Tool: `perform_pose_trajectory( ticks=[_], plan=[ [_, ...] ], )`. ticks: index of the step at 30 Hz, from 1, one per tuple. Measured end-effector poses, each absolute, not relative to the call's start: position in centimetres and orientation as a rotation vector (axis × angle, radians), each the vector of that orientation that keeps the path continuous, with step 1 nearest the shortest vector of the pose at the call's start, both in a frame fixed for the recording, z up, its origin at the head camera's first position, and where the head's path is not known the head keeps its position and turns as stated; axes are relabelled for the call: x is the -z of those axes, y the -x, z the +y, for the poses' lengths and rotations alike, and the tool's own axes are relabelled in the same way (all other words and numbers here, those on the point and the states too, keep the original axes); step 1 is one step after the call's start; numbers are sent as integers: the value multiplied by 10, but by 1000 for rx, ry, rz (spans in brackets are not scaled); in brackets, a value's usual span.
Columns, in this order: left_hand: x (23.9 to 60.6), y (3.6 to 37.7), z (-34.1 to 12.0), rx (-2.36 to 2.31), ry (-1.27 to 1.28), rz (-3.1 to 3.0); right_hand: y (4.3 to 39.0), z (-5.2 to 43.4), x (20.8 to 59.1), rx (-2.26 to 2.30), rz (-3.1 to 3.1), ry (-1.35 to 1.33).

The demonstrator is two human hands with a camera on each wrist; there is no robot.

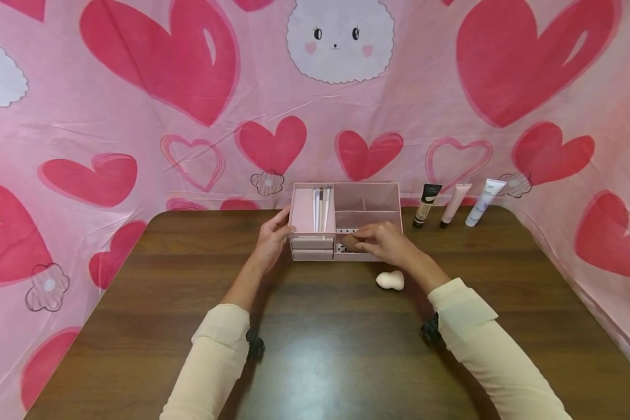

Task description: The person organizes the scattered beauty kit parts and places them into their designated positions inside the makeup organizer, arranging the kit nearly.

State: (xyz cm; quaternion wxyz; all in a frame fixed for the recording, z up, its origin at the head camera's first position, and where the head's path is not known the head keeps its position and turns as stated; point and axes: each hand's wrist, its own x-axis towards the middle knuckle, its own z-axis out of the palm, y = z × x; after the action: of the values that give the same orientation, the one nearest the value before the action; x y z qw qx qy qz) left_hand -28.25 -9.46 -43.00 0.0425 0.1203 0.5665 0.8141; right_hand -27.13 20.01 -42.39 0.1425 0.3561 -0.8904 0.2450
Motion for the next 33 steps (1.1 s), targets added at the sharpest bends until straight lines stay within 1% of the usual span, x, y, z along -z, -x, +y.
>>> perform_pose_trajectory(
  ticks=[15,33],
  plan=[
    [430,282,-95,-2481,-359,1756,275,194,433,-828,-2689,-1027],
    [428,278,-94,-2491,-351,1737,277,194,434,-883,-2784,-994]
  ],
)
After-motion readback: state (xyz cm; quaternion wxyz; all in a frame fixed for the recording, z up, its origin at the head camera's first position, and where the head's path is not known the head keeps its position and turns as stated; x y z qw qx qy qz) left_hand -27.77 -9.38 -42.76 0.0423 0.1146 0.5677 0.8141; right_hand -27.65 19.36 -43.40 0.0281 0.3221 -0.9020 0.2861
